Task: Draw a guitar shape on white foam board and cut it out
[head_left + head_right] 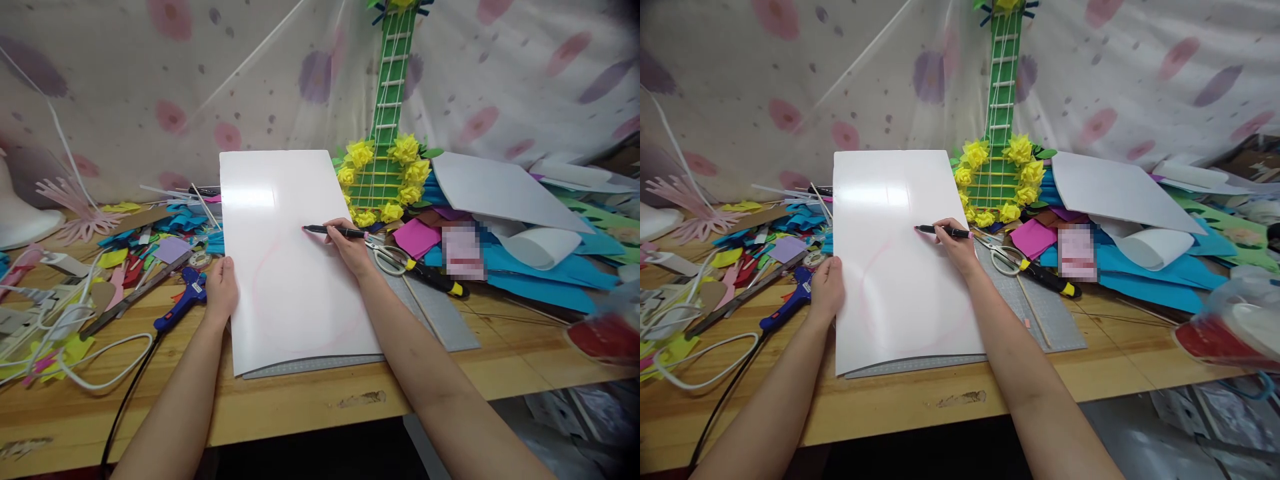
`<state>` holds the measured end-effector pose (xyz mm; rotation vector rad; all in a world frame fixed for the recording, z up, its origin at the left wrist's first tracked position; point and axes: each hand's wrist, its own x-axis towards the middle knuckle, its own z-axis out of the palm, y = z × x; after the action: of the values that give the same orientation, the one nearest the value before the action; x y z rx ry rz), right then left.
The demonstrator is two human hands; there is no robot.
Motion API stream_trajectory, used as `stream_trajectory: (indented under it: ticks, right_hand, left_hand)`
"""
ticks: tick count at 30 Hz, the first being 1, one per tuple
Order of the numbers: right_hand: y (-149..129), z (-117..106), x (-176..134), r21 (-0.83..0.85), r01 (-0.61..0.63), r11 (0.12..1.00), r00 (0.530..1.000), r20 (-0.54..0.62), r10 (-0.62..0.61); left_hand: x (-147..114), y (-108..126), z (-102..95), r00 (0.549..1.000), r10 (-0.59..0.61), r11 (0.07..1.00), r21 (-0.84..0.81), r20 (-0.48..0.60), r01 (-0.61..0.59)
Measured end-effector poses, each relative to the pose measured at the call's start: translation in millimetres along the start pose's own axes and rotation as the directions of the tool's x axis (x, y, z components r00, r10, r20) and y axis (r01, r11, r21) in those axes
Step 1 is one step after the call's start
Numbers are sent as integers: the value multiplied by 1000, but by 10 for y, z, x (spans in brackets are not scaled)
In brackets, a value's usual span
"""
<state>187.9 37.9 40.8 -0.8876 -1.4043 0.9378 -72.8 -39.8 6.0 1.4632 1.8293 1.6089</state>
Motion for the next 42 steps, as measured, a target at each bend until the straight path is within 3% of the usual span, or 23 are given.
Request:
stream_trajectory:
  ticks: [7, 15, 20, 26, 31, 42]
  right_hand:
    - [121, -166, 51, 143, 68, 987, 991, -128, -50]
    - [-68, -161, 17, -2, 76, 997, 997, -4, -76]
    - [-39, -179, 23, -15, 81, 997, 996, -25, -81]
    - [11, -427, 27, 111, 82, 990, 987, -145, -66]
    - [-81, -581, -58, 92, 50, 994, 992, -120, -39]
    - [-113, -429, -275, 65, 161, 985, 978, -141, -151]
  left_hand:
    - [-8, 30, -8, 999, -32, 999, -6, -8, 32]
    - [-5, 49, -11, 999, -35, 999, -18, -5, 35]
    - [3, 18, -8, 1000, -31, 999, -22, -5, 31]
    - [3, 35, -13, 998, -55, 998, -22, -9, 55]
    - [3, 48, -19, 998, -59, 998, -38, -25, 58]
    - [82, 18, -149, 998, -59, 996, -61, -17, 58]
